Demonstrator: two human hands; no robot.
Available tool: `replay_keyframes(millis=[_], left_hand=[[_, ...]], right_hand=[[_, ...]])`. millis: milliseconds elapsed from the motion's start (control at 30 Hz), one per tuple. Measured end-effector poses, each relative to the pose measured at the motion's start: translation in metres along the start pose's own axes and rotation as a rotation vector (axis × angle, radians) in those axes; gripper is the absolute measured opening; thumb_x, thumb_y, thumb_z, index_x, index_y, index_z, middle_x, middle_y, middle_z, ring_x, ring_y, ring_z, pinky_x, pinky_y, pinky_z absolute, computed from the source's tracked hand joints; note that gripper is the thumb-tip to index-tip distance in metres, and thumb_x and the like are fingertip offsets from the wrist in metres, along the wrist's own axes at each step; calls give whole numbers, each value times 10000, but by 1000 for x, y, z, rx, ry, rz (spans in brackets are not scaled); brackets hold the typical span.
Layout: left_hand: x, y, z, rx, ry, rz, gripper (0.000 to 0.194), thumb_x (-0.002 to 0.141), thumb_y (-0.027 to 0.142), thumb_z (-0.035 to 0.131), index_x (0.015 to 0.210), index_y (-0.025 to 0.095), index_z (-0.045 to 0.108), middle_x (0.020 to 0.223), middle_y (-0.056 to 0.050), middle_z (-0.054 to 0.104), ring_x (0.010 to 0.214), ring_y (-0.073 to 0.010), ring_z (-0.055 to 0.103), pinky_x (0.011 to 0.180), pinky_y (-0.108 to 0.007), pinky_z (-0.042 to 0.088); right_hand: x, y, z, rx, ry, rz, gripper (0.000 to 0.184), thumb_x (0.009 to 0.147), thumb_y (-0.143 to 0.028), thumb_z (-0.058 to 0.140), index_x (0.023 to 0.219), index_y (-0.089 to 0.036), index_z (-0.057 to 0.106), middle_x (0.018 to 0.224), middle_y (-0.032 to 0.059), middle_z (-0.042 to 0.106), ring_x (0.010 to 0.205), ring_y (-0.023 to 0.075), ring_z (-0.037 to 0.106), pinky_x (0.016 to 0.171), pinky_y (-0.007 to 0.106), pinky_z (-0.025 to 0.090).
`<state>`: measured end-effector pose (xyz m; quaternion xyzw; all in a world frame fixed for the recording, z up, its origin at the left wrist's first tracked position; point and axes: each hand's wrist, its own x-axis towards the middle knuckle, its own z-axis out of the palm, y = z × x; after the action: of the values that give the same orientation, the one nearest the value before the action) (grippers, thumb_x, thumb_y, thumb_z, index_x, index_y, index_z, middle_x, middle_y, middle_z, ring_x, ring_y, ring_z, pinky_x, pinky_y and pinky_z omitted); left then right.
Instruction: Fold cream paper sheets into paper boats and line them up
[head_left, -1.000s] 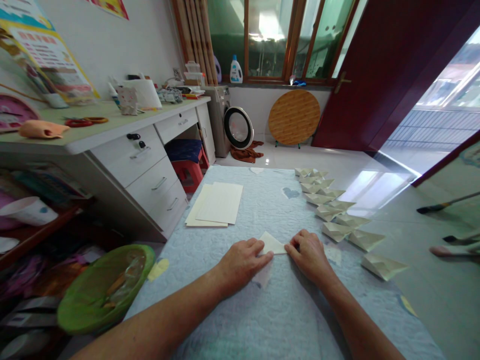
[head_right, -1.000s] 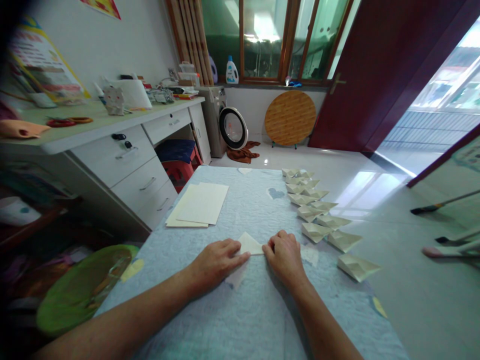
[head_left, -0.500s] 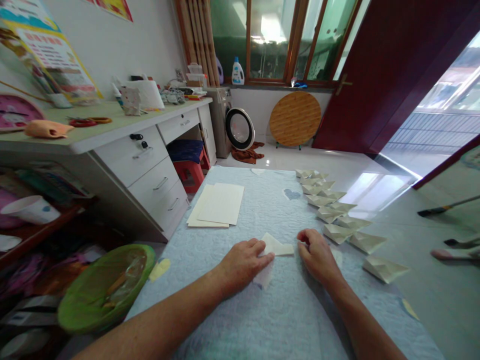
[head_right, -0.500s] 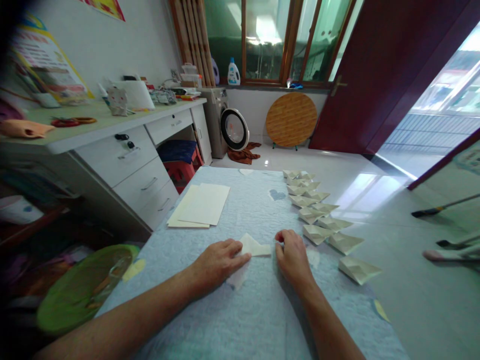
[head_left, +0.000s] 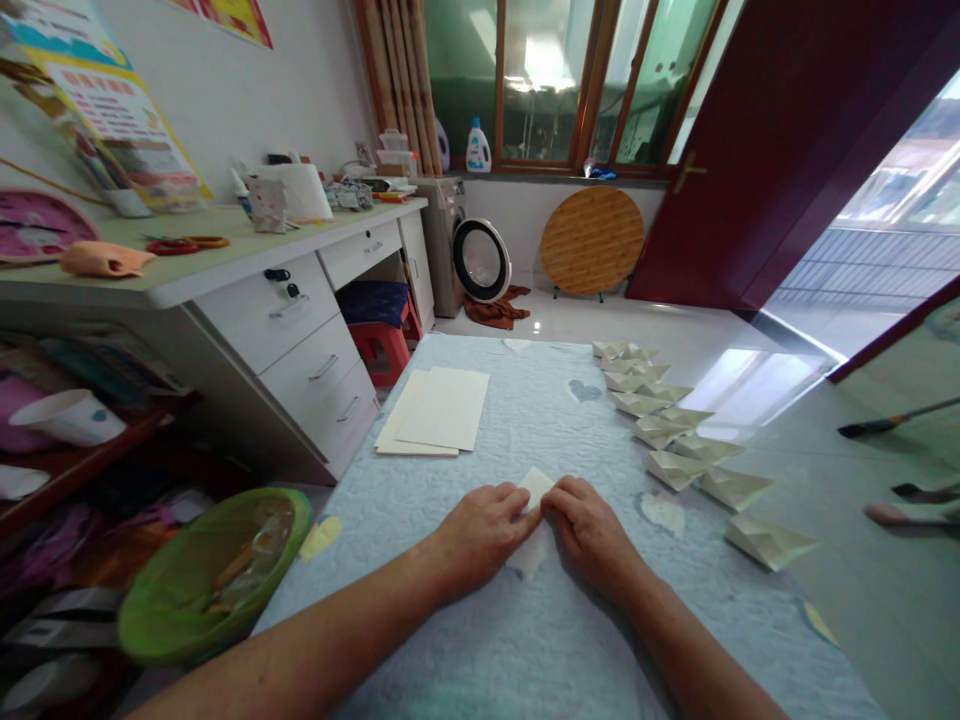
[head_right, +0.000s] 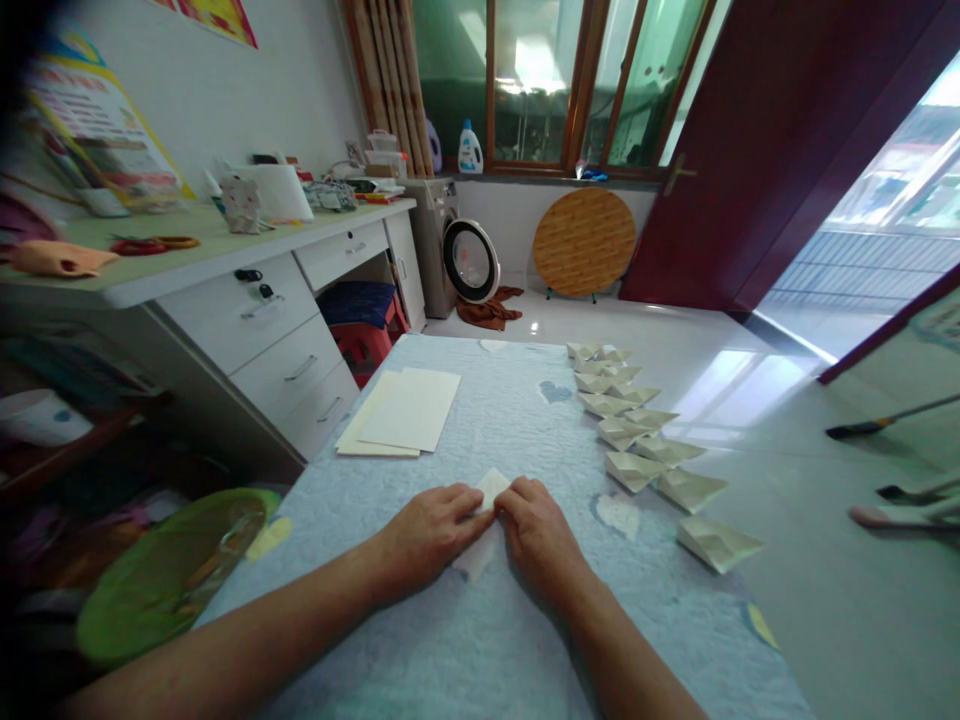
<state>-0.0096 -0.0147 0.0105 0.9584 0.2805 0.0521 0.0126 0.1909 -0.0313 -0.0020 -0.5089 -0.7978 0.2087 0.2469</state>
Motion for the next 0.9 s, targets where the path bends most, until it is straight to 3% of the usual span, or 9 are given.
replay_keyframes(millis=[267,467,667,700,767,900], left_hand=[[-28,-6,7,86,39,1,296,937,145,531,1227,88,538,1133,-126,624,995,-252,583,816,-383,545],[-42,-9,5,130,38,2,309,918,102,516,1222,60,552,1148,-149,638,1008,-263,604,773,-380,554],[-36,-7,-8,112,24,-71,154,916,120,524,1027,120,630,995,-95,677,899,-255,631,768,-402,544],[-33,-5,-8,102,54,-84,188,922,121,514,1079,120,618,1043,-103,673,944,-258,627,795,-401,540],[-28,-1,-4,75,126,-74,271,937,122,482,1191,116,578,1142,-119,655,1034,-256,610,862,-392,526],[-22,6,11,58,158,-75,261,945,130,458,1168,103,593,1162,-127,644,1079,-255,596,926,-382,505]], right_hand=[[-3,0,-2,-2,-5,-65,250,910,-36,465,882,-184,665,871,48,589,853,188,506,791,311,426],[-7,-9,-7,-92,-59,-96,221,944,-101,477,914,-191,677,896,57,583,863,198,482,805,325,422],[-11,-22,-11,-213,-112,-85,230,921,-146,533,1064,-257,675,984,60,565,922,213,468,854,344,419],[-11,-23,-10,-233,-115,-84,249,917,-164,548,1106,-275,666,997,62,561,932,219,466,863,353,419],[-12,-24,-8,-271,-119,-89,292,913,-213,573,1183,-300,640,1018,68,556,948,231,464,877,370,422],[-13,-23,-5,-323,-120,-98,348,904,-267,599,1248,-313,610,1058,78,557,969,245,470,897,393,429]])
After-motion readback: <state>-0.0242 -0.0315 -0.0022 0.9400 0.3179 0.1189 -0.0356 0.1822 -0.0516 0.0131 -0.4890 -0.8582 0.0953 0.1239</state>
